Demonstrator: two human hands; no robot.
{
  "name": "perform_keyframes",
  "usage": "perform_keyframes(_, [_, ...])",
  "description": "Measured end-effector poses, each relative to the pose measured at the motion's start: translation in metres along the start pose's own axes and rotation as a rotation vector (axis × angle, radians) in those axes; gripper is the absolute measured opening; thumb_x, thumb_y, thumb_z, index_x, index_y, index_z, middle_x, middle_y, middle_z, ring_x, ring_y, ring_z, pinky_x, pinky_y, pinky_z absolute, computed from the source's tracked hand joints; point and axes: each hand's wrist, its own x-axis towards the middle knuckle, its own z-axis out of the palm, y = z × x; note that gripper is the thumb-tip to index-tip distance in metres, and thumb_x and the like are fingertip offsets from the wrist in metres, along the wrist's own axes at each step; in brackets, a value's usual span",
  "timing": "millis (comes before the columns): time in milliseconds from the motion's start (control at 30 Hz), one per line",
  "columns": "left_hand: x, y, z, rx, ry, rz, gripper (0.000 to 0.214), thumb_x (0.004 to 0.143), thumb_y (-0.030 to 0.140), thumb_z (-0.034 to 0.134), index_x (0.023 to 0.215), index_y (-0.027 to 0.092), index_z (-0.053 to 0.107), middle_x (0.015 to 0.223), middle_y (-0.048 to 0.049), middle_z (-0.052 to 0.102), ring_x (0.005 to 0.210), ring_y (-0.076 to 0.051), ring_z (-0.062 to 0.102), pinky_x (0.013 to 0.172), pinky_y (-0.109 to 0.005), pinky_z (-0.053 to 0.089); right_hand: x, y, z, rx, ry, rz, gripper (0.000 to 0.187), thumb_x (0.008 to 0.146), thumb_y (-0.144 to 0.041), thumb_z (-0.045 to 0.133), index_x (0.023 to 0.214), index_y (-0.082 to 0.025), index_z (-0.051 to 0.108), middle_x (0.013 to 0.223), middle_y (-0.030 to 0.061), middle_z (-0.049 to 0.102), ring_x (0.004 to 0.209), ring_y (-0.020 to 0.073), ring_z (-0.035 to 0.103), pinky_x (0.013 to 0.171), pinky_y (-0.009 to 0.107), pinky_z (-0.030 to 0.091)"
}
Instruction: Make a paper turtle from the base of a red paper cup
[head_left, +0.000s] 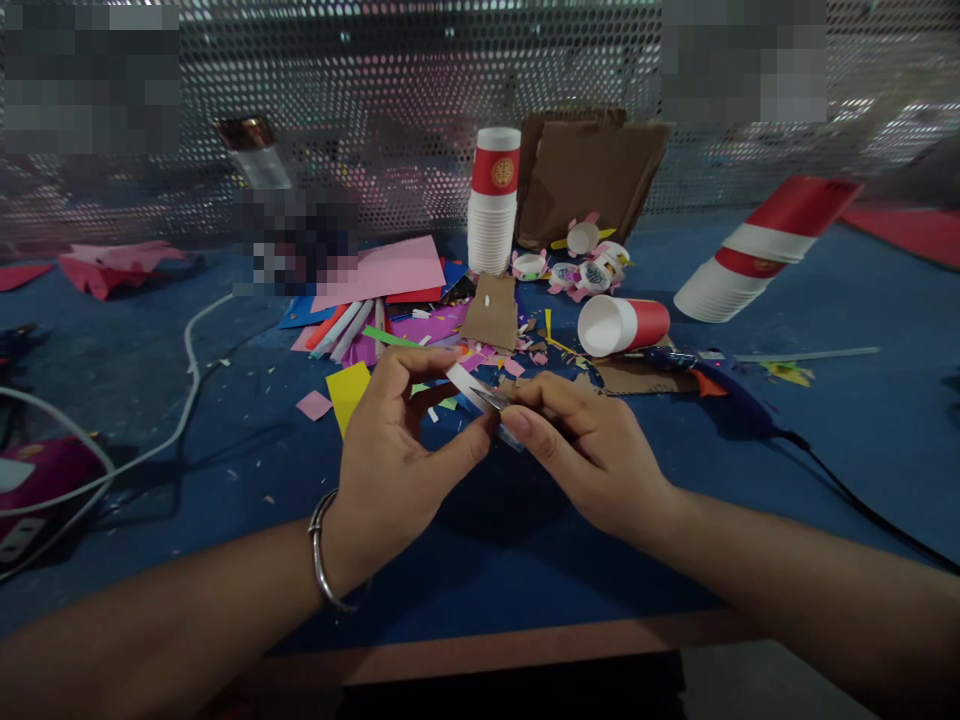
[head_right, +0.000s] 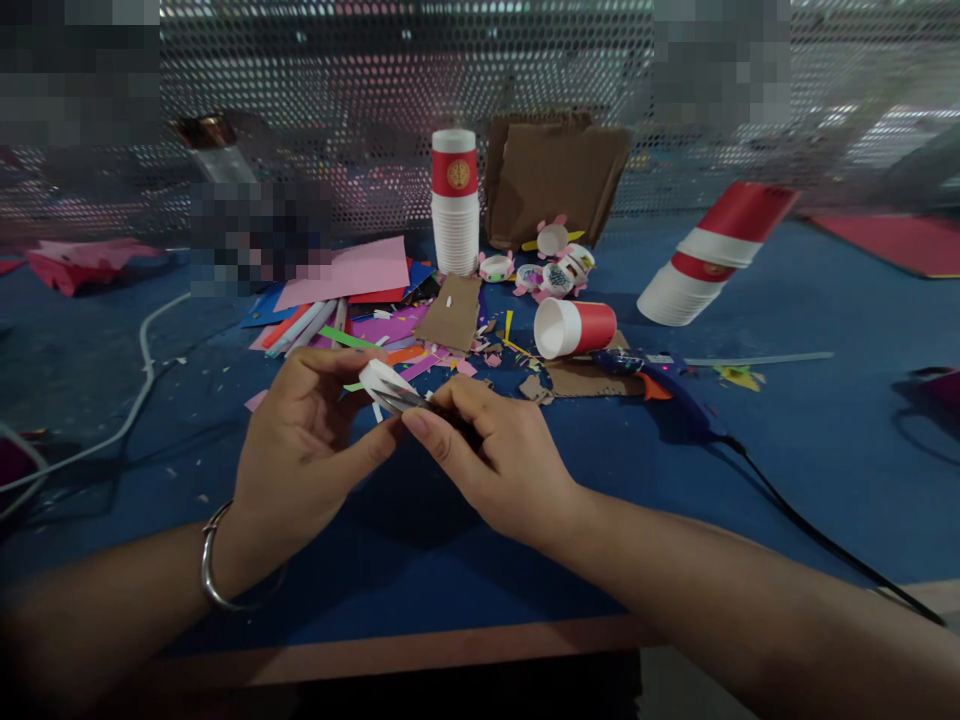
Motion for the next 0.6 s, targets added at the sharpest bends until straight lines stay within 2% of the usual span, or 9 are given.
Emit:
perform_keyframes(300, [0.0006, 0.0032, 0.0022, -0.003, 0.03, -0.042, 0.05, 0.08, 0.024, 0.094, 0.117, 0.025, 0.061, 0.12, -0.0058, 0.065, 0.113, -0.023, 0.07, 0.101, -0.043, 0.066, 0.0016, -0.0018, 0.0011, 0.001, -0.009, 0.023, 0.038, 0.109, -0.048, 0.06, 0.082, -0.021, 0.062, 0.065, -0.0046, 0.055, 0.057, 0.0088, 0.048, 0.055, 0.025, 0.037])
perform_keyframes(600, [-0.001, 0.0026, 0.0037, -0.008, 0.046, -0.034, 0.053, 0.077, 0.024, 0.094, 0.114, 0.024, 0.056, 0.117, -0.0049, 0.061, 0.111, -0.022, 0.068, 0.098, -0.04, 0.065, 0.0006, -0.0011, 0.0006, -0.002, -0.001, 0.011, 0.037, 0.109, -0.047, 0.06, 0.084, -0.02, 0.064, 0.065, -0.0046, 0.056, 0.057, 0.0085, 0.049, 0.055, 0.025, 0.037])
